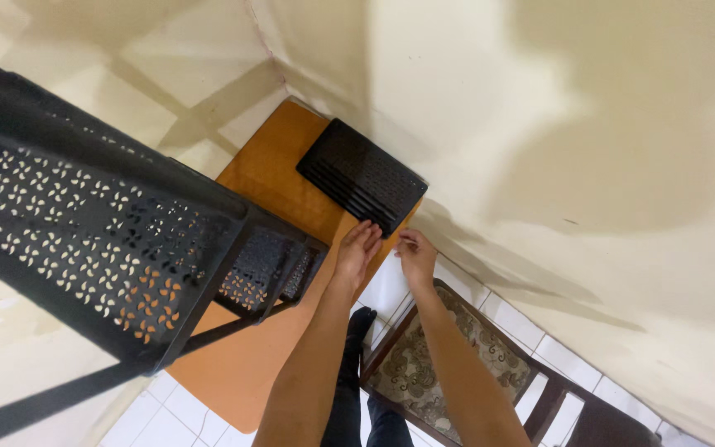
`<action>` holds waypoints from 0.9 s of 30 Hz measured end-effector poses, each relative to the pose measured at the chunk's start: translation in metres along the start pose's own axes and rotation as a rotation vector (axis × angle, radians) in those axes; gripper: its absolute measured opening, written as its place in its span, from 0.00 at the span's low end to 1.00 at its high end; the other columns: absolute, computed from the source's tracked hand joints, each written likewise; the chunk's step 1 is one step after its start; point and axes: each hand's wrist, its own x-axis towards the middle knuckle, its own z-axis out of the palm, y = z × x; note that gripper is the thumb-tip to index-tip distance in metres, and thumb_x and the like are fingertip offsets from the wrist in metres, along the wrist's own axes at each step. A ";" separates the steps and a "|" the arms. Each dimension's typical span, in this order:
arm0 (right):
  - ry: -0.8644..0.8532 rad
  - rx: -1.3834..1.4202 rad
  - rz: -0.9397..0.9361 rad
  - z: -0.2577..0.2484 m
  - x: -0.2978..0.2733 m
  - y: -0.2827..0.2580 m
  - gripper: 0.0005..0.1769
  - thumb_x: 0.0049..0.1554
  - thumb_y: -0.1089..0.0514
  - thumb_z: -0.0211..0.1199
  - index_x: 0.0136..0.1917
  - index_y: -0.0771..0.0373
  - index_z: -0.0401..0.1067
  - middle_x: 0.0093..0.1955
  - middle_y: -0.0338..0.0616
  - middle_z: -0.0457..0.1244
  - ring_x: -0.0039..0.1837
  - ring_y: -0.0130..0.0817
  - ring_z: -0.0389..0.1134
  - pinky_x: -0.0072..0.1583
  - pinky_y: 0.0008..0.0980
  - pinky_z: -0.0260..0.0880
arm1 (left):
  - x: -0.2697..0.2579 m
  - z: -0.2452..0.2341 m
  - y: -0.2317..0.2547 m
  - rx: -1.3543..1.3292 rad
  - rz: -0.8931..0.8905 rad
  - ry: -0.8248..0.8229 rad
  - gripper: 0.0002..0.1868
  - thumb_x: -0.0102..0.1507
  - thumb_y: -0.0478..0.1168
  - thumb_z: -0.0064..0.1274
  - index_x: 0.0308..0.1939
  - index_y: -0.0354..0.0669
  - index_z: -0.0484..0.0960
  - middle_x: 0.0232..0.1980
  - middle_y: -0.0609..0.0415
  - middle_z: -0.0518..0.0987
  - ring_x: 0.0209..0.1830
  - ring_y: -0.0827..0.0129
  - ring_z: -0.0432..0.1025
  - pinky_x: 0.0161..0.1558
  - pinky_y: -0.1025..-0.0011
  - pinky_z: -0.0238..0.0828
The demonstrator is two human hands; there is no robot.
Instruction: The person assembles a black metal corner shelf by inserting vertical support poles into the perforated shelves. They repeatedly insert and remove the poles to align them with the shelf holes, working on a small wooden table in a room with taped walls.
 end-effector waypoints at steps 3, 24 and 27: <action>-0.021 0.075 0.044 -0.006 -0.028 -0.001 0.07 0.60 0.66 0.62 0.52 0.71 0.73 0.40 0.45 0.68 0.39 0.29 0.70 0.41 0.28 0.73 | -0.032 -0.011 -0.005 0.039 -0.019 -0.026 0.18 0.71 0.40 0.43 0.62 0.32 0.70 0.60 0.40 0.78 0.60 0.57 0.75 0.63 0.62 0.72; -0.330 0.193 -0.010 0.024 -0.161 -0.168 0.14 0.67 0.54 0.53 0.48 0.66 0.72 0.38 0.42 0.65 0.36 0.28 0.64 0.38 0.29 0.63 | -0.252 -0.008 0.078 0.033 0.534 0.007 0.11 0.72 0.43 0.43 0.37 0.44 0.74 0.29 0.57 0.75 0.26 0.73 0.68 0.32 0.74 0.66; -0.426 0.196 -0.126 0.037 -0.174 -0.215 0.09 0.65 0.59 0.53 0.52 0.64 0.72 0.41 0.42 0.66 0.40 0.28 0.65 0.41 0.28 0.66 | -0.286 -0.012 0.113 0.088 0.797 -0.004 0.08 0.72 0.40 0.44 0.40 0.41 0.74 0.31 0.56 0.75 0.29 0.74 0.68 0.34 0.74 0.65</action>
